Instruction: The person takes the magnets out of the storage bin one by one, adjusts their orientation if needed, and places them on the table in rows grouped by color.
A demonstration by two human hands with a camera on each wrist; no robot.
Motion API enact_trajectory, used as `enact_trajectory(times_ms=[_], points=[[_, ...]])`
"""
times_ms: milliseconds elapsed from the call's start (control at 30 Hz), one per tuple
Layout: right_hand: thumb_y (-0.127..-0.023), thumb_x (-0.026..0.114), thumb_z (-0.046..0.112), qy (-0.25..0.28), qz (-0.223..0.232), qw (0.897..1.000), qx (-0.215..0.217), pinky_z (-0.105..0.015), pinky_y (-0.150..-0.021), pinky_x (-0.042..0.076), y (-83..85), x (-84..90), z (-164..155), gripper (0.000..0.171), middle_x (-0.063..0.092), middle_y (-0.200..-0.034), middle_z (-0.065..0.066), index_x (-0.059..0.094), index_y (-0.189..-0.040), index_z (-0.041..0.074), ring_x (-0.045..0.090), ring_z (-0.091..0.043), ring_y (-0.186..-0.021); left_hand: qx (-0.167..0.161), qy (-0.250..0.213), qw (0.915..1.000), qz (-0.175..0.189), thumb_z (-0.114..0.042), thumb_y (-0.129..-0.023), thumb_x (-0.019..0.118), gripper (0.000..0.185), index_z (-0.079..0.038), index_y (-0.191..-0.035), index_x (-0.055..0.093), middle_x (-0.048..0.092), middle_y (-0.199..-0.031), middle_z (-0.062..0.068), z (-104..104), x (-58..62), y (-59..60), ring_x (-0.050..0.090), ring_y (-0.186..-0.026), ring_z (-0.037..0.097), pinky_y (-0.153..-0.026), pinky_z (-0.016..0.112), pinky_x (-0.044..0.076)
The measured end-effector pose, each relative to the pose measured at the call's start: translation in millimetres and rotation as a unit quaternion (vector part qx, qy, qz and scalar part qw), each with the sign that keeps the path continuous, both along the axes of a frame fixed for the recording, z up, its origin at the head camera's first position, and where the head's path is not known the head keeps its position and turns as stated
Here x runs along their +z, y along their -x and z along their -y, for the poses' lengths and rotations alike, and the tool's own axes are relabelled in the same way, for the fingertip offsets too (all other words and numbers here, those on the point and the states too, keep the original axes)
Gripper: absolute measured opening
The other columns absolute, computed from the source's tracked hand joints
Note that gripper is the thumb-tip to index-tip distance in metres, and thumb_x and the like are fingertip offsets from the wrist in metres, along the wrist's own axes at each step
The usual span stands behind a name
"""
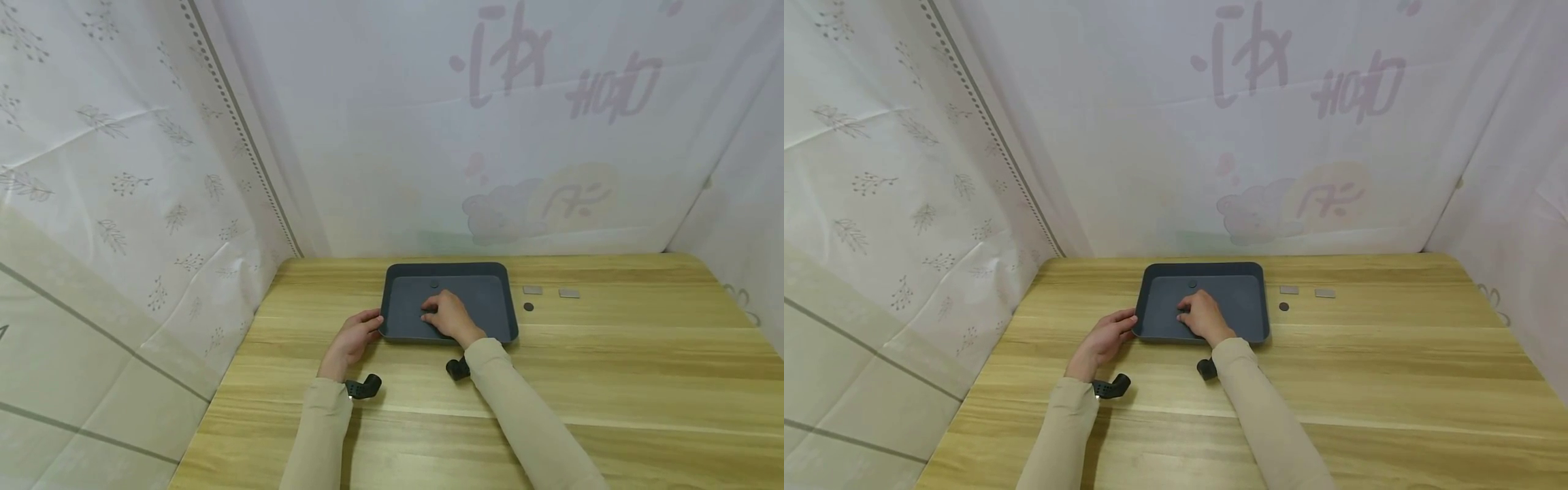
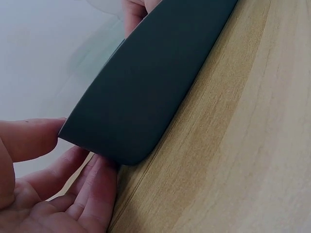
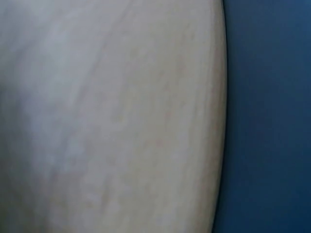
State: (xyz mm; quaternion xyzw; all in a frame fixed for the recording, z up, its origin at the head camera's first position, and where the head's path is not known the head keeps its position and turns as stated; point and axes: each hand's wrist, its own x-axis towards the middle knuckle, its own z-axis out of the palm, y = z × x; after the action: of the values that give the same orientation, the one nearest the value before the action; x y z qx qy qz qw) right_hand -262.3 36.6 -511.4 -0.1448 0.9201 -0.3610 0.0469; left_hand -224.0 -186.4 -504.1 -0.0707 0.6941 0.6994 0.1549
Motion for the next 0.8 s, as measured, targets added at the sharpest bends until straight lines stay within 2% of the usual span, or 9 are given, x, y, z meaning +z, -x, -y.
enact_trajectory(times_ms=[333,633,800], points=[[-0.085,0.074,0.015,0.004,-0.003,1.000,0.002,-0.043,-0.089,0.049,-0.6,1.8,-0.3,0.018,0.064,-0.104,-0.010,0.075,-0.103,0.011,0.058,-0.028,-0.101,-0.001,-0.001,1.0000,-0.006,-0.005,-0.101,0.047,0.043,0.009,-0.140,0.041,0.043,-0.142,0.028,-0.2,0.0,-0.2,0.046,-0.129,0.039,-0.109,0.045,0.040],[-0.084,0.075,0.015,0.012,-0.013,1.000,0.005,-0.042,-0.085,0.049,-1.9,1.2,-1.0,0.016,0.065,-0.100,-0.007,0.075,-0.099,0.011,0.058,-0.025,-0.097,0.010,0.005,0.9999,0.000,-0.005,-0.100,0.049,0.041,0.007,-0.139,0.044,0.047,-0.140,0.025,0.3,-1.8,0.1,0.055,-0.119,0.028,-0.104,0.039,0.045],[-0.084,0.076,0.016,0.014,-0.014,1.000,0.005,-0.042,-0.084,0.050,-1.9,0.1,-1.2,0.015,0.065,-0.098,-0.007,0.074,-0.098,0.011,0.058,-0.025,-0.096,0.009,0.004,1.0000,0.000,-0.005,-0.100,0.048,0.041,0.008,-0.139,0.044,0.047,-0.140,0.026,0.2,-2.4,0.4,0.055,-0.119,0.028,-0.103,0.039,0.045]])
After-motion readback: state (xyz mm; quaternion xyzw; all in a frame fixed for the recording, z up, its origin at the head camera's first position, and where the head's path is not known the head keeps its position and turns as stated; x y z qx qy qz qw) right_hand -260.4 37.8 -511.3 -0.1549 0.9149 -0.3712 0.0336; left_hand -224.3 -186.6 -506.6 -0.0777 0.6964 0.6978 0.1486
